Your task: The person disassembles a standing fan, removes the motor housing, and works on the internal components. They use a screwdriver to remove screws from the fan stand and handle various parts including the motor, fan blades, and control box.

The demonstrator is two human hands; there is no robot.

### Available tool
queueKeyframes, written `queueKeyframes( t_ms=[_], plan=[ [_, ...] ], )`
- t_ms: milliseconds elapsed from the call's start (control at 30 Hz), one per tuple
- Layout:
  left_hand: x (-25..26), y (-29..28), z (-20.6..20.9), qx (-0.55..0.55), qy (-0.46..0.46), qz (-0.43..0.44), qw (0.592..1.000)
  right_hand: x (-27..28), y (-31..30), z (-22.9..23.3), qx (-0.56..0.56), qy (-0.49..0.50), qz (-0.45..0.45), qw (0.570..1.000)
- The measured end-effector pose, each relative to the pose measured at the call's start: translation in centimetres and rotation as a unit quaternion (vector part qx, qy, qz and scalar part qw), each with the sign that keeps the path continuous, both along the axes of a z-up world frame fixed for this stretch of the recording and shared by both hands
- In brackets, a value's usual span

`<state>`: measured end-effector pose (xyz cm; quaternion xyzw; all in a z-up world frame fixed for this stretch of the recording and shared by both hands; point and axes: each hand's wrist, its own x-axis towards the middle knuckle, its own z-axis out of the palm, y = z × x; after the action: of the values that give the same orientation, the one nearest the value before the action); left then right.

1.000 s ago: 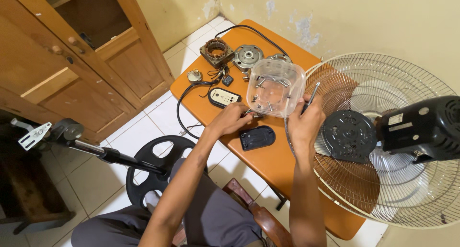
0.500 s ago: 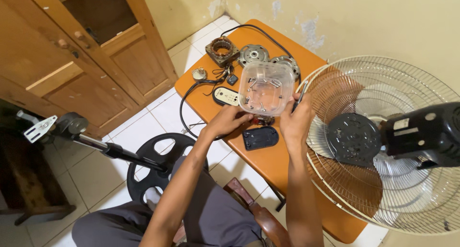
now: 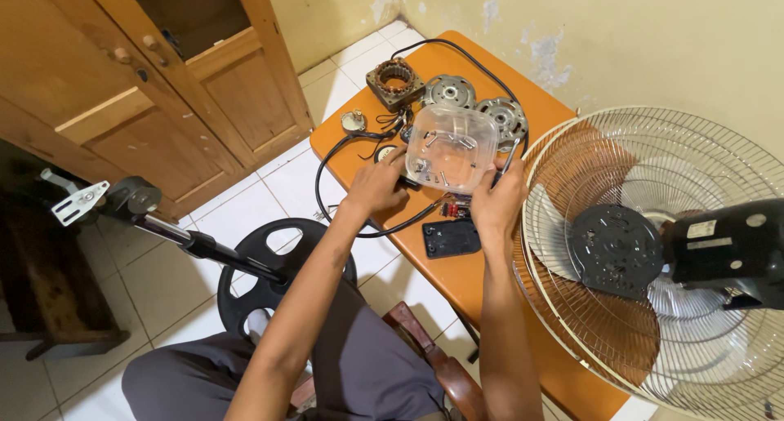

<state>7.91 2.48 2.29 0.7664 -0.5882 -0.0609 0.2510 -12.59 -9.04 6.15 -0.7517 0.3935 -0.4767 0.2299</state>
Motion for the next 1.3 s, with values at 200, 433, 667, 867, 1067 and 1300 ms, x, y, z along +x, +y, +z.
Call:
queueKeyframes(
  t_ms=[200, 433, 667, 867, 1067, 1300],
  plan=[
    [-0.3, 1.0, 1.0, 0.001, -0.020, 0.014, 1.000, 0.0, -0.4, -0.5, 0.012, 0.008, 0.010, 1.000],
    [0.0, 4.6, 2.5, 0.023, 0.000, 0.089, 0.996, 1.3, -0.4, -1.5, 0.037, 0.010, 0.035, 0.999],
    [1.5, 8.5, 4.5, 0.028, 0.081, 0.133, 0.987, 4.2, -0.8, -4.1, 0.067, 0.043, 0.054, 0.995],
    [2.0, 10.0, 6.1, 0.006, 0.104, 0.141, 0.985, 5.3, -1.6, -6.7, 0.057, 0.035, 0.054, 0.996],
    [1.4, 10.4, 6.8, -0.050, 0.112, 0.133, 0.983, 4.9, -0.1, -4.1, 0.276, -0.021, 0.090, 0.957],
    [-2.1, 8.6, 8.5, -0.157, 0.205, 0.065, 0.964, 0.5, 2.0, -0.8, 0.270, -0.084, 0.154, 0.947]
  ],
)
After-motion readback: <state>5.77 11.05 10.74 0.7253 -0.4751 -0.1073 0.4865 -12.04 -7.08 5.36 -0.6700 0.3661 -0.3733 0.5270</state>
